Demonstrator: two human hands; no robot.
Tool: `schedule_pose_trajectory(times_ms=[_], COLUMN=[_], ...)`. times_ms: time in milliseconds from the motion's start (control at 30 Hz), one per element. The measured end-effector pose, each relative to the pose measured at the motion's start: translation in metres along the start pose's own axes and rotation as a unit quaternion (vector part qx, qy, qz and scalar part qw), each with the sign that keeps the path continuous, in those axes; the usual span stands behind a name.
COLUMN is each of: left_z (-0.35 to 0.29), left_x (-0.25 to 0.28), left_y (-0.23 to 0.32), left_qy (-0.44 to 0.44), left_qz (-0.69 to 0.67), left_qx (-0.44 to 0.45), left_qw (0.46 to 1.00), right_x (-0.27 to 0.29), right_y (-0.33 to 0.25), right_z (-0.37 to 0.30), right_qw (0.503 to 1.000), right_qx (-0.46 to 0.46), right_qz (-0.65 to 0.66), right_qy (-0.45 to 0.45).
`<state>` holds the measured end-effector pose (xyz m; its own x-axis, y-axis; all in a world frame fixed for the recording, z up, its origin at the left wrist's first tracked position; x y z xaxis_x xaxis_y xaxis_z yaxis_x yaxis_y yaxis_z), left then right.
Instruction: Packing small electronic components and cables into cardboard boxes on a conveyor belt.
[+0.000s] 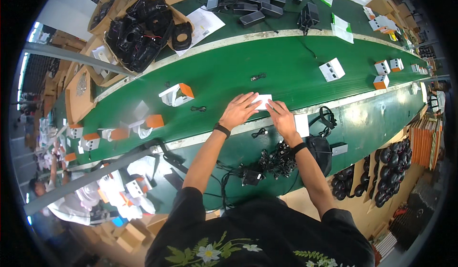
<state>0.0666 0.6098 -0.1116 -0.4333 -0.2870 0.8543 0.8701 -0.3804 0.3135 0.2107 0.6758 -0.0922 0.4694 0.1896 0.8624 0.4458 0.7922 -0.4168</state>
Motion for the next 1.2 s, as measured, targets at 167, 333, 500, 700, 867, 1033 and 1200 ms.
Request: schedule_pose_trajectory(times_ms=[167,333,500,700,867,1033,1200], left_z=[-0.007,-0.025,-0.010,-0.115,-0.247,-0.220,-0.220], left_x=[-0.016,-0.036,-0.018,0.070,0.125,0.126,0.100], left_y=[0.004,0.008,0.011,-0.045,-0.103,-0.190,-0.215], left_qy=[-0.044,-0.114,-0.061,0.247,0.381,0.410,0.462], left_qz=[0.039,0.057,-0.043,-0.054,-0.002,-0.184,-0.253], left_qx=[-0.001,0.024,0.065,0.311,0.473,0.385,0.455], left_qw=[0.998,0.992,0.995,0.916,0.795,0.806,0.718], right_x=[-0.015,-0.013,-0.038,0.029,-0.049,-0.117,-0.115], right_y=[-0.001,-0.016,0.009,0.092,0.064,0.132,0.087], right_z=[-0.009,-0.005,0.032,0.048,0.123,0.120,0.098], right_qw=[0.995,0.998,0.989,0.843,0.982,0.967,0.985], right_qx=[0.008,0.025,-0.068,-0.381,-0.085,-0.187,-0.158], right_qz=[-0.094,-0.050,-0.073,-0.341,-0.169,-0.164,-0.070], right_qy=[-0.027,-0.039,-0.113,0.165,0.015,-0.062,-0.026])
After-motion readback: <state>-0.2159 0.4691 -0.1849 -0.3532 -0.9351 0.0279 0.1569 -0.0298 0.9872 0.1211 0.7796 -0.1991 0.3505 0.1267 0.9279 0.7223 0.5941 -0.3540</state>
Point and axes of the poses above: each hand's wrist, its own z-axis towards the middle knuckle, its own x-axis out of the back of the hand, y = z × x, the point moved 10 cm from there along z, towards the middle knuckle, and after that the axes turned 9 degrees about -x, right-handed, at the moved point
